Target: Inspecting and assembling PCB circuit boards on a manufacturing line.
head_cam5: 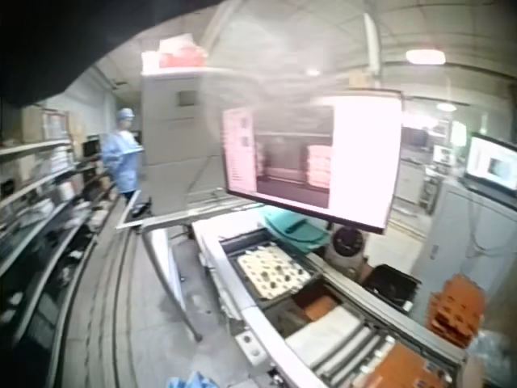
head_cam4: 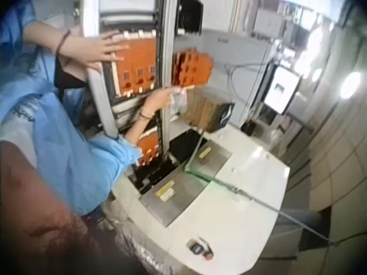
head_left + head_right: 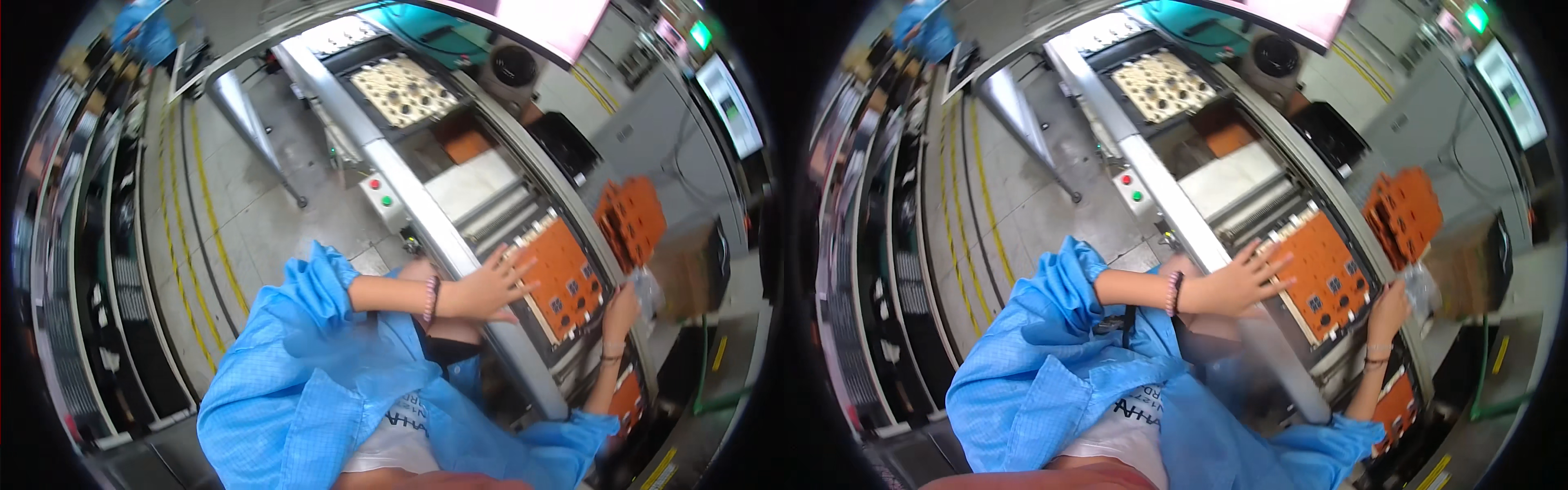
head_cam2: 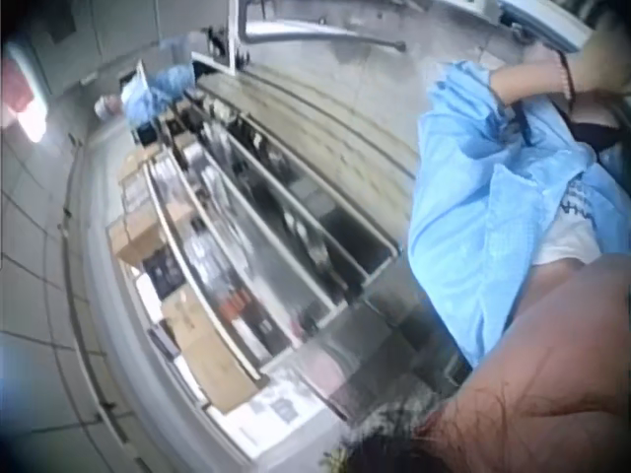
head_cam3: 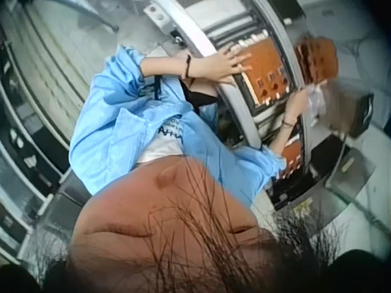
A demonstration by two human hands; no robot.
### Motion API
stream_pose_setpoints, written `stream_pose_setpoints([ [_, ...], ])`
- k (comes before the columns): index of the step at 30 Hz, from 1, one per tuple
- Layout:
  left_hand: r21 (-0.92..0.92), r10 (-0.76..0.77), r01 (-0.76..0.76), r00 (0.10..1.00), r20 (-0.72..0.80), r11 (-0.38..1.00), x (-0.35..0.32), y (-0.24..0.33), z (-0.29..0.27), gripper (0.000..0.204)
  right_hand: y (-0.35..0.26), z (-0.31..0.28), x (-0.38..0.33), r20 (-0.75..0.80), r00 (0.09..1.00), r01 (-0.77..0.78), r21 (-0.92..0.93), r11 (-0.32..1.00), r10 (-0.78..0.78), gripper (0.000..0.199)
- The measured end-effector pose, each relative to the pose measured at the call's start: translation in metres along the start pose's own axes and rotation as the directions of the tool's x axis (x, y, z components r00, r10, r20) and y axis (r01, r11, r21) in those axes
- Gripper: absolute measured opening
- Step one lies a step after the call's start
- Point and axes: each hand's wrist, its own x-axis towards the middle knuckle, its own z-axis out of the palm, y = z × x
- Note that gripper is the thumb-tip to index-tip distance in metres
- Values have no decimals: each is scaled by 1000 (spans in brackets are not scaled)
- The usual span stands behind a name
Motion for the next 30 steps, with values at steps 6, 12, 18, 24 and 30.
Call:
stream_pose_setpoints([
  [6,22,9,-8,999,-42,1000,6,3,16,84,-69,-21,14,-13,900,433,133,892,-435,13],
  [12,40,23,-19,995,-101,999,6,4,22,81,-87,-41,-3,101,571,817,22,576,-814,24],
  [18,-220,-21,3,997,-78,976,-4,-48,-27,67,-83,-61,-11,131,699,685,158,711,-703,26],
  [24,190,-427,497,847,-316,847,-62,-171,-67,52,-63,-64,-26,27,775,612,217,761,-631,10],
  [30,159,-523,579,801,-291,799,-74,-194,-91,38,-68,-64,-21,58,804,560,260,787,-592,11],
])
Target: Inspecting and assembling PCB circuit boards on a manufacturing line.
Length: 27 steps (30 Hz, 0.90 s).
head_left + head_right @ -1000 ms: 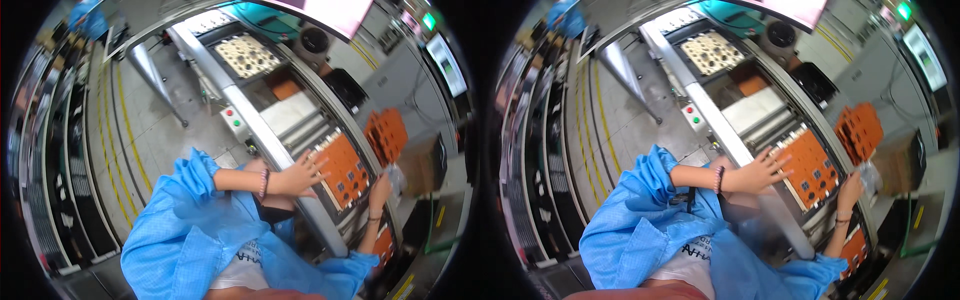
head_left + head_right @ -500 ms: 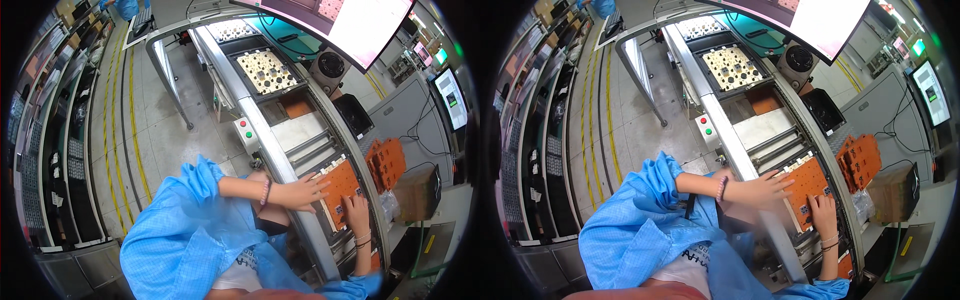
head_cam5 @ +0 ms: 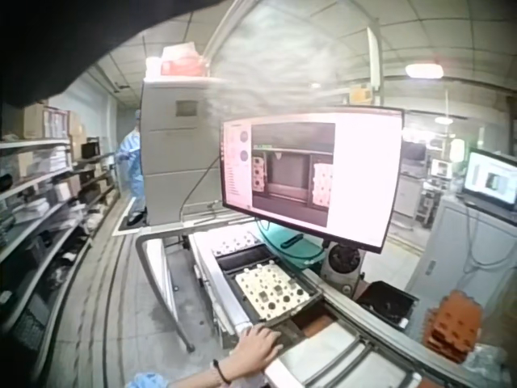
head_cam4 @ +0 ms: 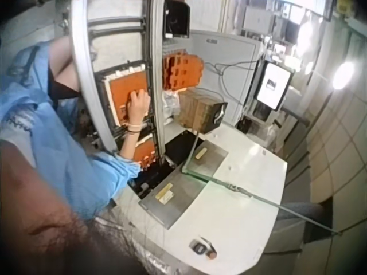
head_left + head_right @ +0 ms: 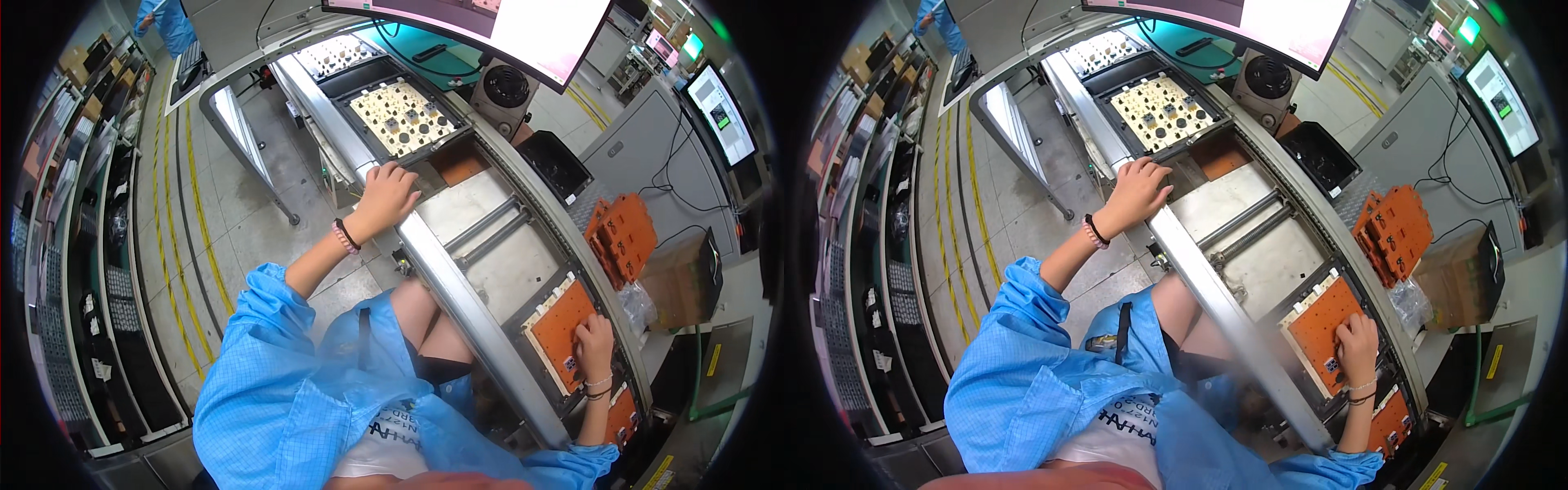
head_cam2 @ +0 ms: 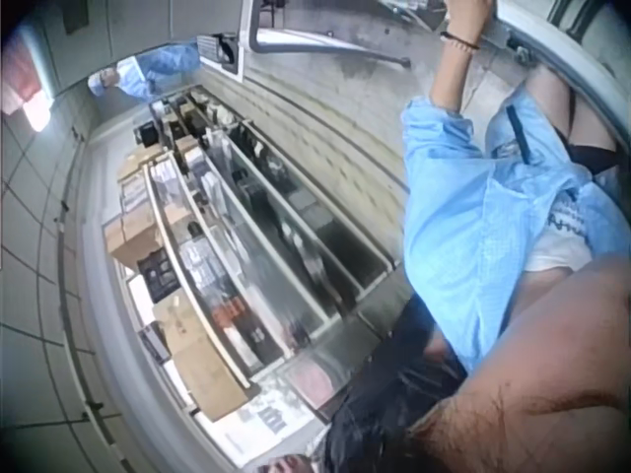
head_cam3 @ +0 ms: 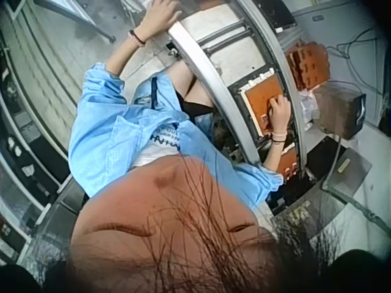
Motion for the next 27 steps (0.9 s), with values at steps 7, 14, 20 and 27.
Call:
stream_pose_setpoints([
  [7,-132,1,-9,998,-63,991,14,1,-18,18,-15,-13,59,-17,996,87,19,996,-87,8],
  [14,-502,181,-123,981,70,856,13,-5,-77,19,-64,-29,217,20,956,292,-8,956,-292,17],
  [20,-729,398,-148,899,182,668,48,-44,-110,24,-61,-6,344,75,970,238,-82,968,-232,19],
  [27,-872,502,278,730,465,404,57,-66,-106,32,16,85,466,-183,982,-6,-289,957,-49,8],
])
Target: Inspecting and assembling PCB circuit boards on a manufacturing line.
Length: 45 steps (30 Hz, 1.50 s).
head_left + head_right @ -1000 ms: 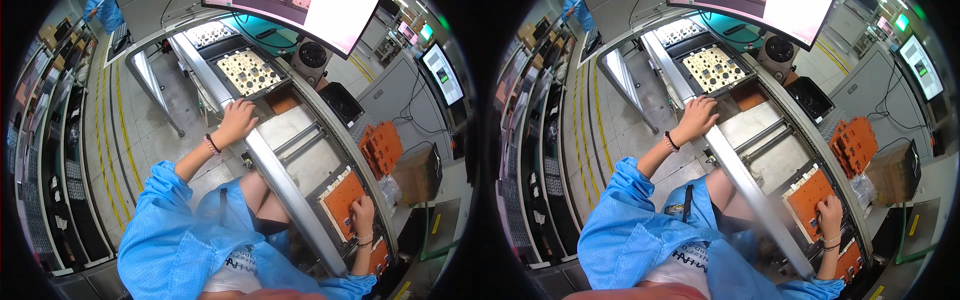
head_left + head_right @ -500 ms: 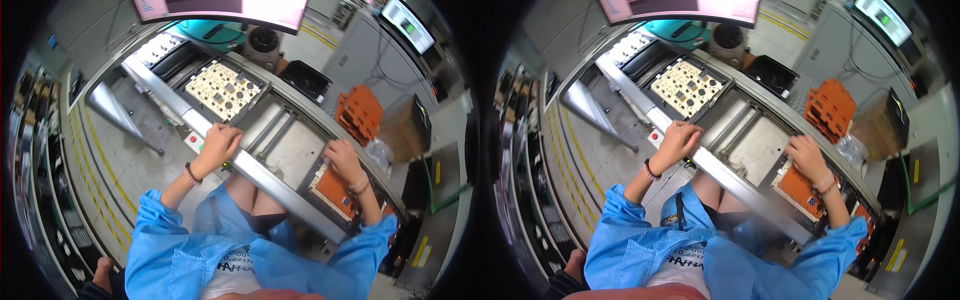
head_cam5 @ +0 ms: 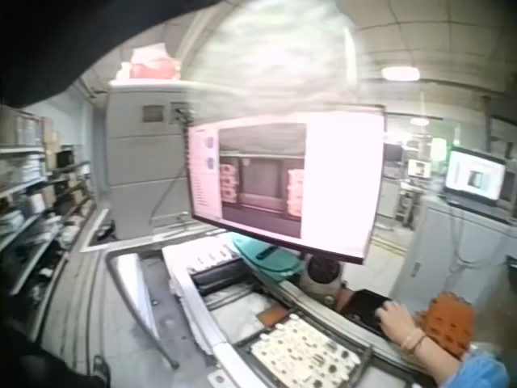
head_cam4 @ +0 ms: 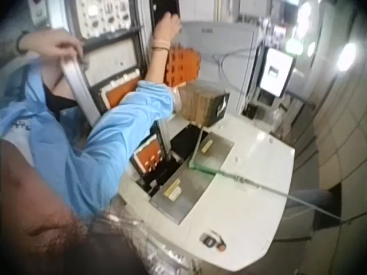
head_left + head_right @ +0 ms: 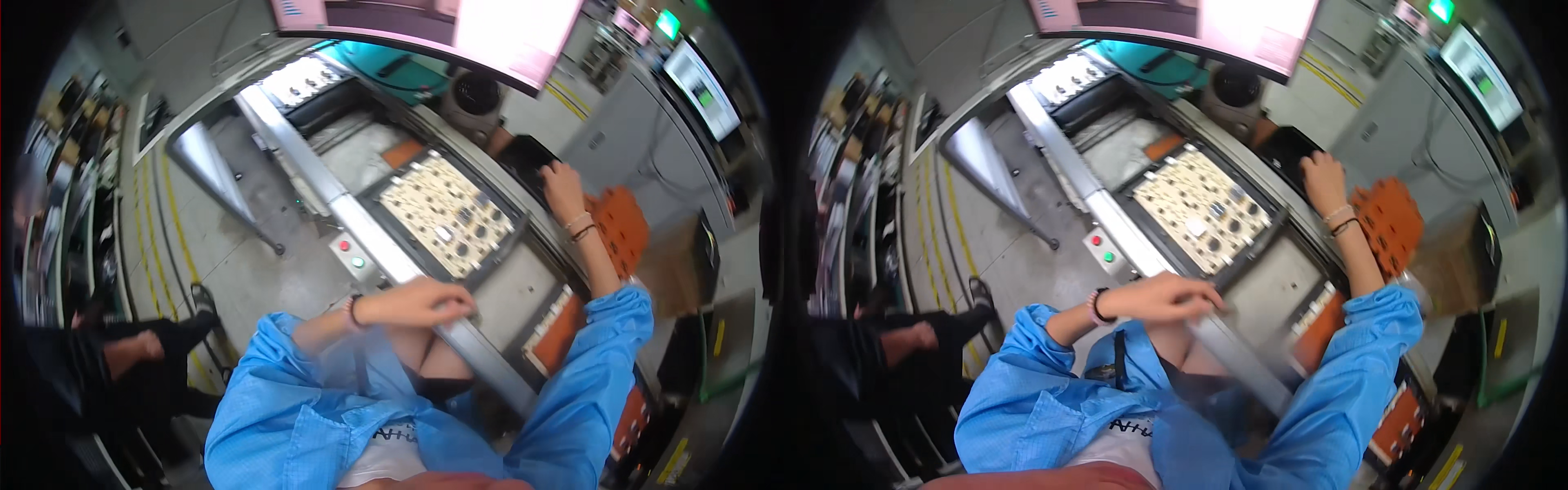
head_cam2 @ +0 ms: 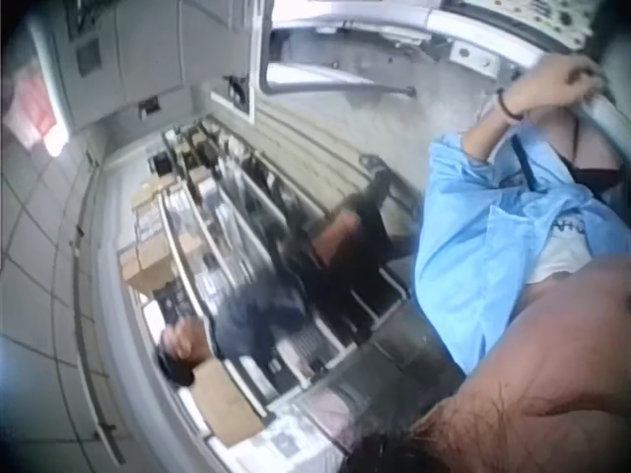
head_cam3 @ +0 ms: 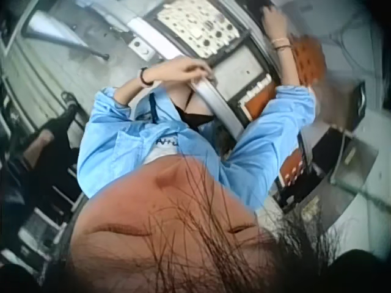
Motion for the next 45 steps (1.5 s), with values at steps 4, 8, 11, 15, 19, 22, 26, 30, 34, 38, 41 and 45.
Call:
stream_pose_setpoints([
  [4,210,194,-188,981,-8,960,-2,-13,19,31,20,64,18,234,969,-87,38,995,76,15],
  [8,121,205,-216,974,96,969,-1,-7,3,30,27,87,33,493,864,-211,168,963,103,25],
  [11,-83,256,-255,967,2,963,0,-23,-5,28,-9,49,46,409,907,-241,316,918,98,20],
  [15,-24,272,-286,930,-247,958,21,-42,-7,26,10,72,32,269,946,-251,267,931,178,10],
  [19,53,264,-265,880,-396,963,33,-52,-11,25,-3,57,40,229,962,-194,204,960,146,7],
  [22,10,248,-275,850,-465,961,30,-55,-10,24,-24,28,52,168,961,-276,574,771,219,9],
  [26,87,245,-249,720,-649,965,29,-70,-5,25,-80,-7,61,311,943,-332,875,354,116,9],
  [30,133,277,-269,618,-735,954,35,-67,-4,39,-132,-77,35,211,926,-20,856,517,-313,11],
  [34,-96,85,-220,689,-720,971,26,-55,-4,37,-180,-116,13,231,931,16,749,663,-284,14],
  [38,8,181,-273,615,-768,962,29,-64,-3,36,-180,-121,7,271,915,-27,779,627,-298,15],
  [41,65,248,-311,595,-765,948,29,-67,-2,32,-183,-129,3,351,885,-92,775,625,-305,16],
  [45,185,358,-345,550,-755,920,29,-70,2,22,-181,-126,-13,410,872,-195,790,581,-265,17],
])
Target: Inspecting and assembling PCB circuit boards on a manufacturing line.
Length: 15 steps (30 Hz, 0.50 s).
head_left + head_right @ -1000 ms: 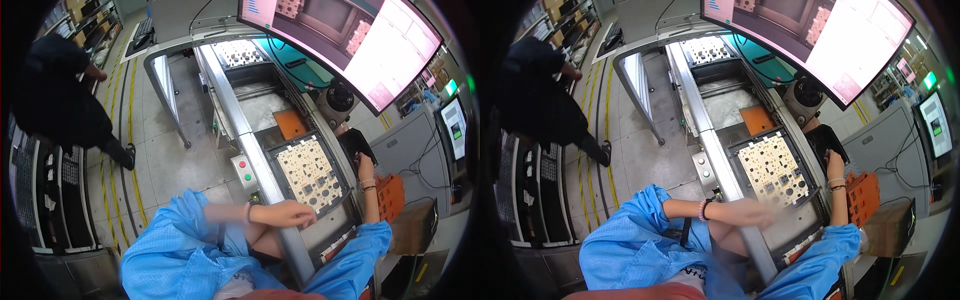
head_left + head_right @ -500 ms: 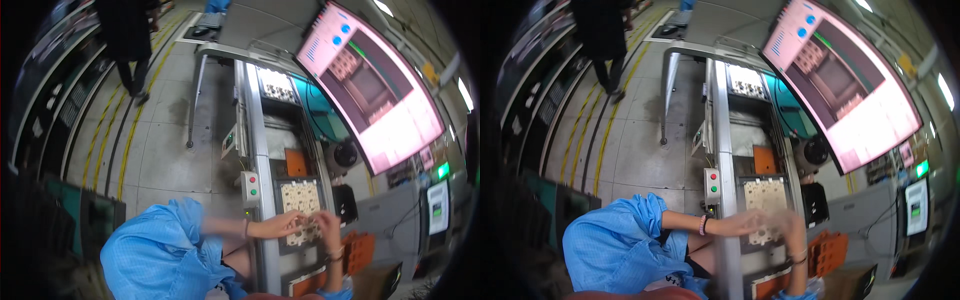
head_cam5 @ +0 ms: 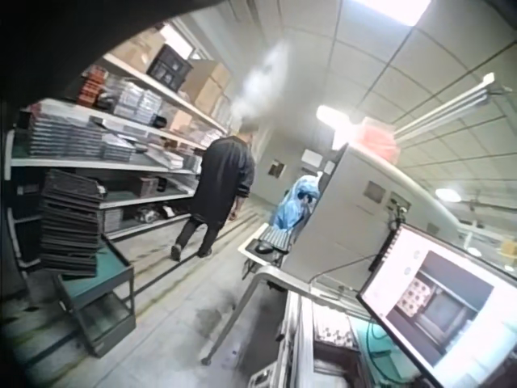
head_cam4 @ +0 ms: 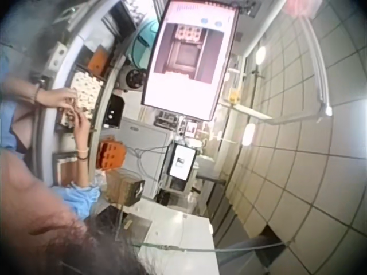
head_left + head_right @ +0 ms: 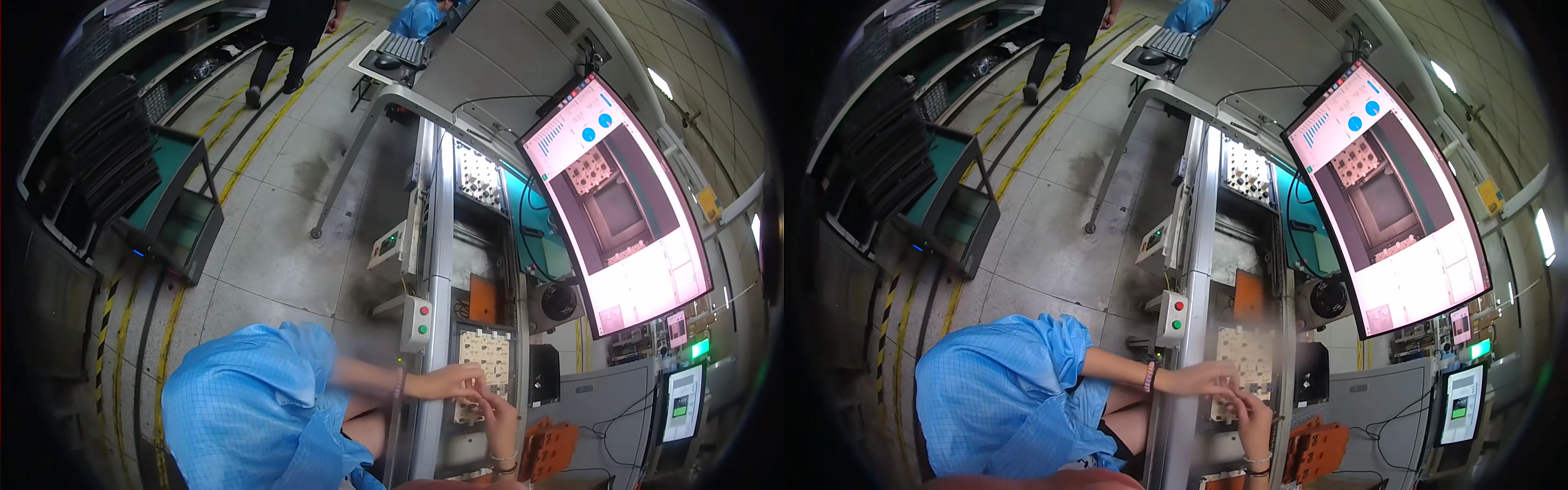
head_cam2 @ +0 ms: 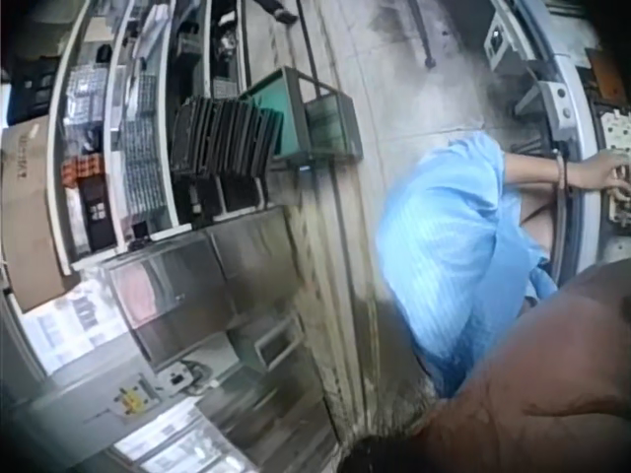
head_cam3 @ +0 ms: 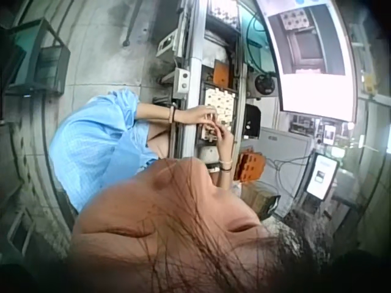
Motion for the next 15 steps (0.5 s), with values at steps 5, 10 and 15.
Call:
stream_pose_setpoints([
  [5,0,-115,116,991,67,993,-2,-20,9,24,67,18,-21,2,997,-79,114,990,80,24],
  [10,-161,-323,347,933,158,924,6,-9,13,12,82,8,-40,-36,974,-179,489,854,224,19],
  [15,-190,-308,320,947,87,928,3,-33,34,11,138,-30,-52,-208,957,-76,492,867,202,10],
])
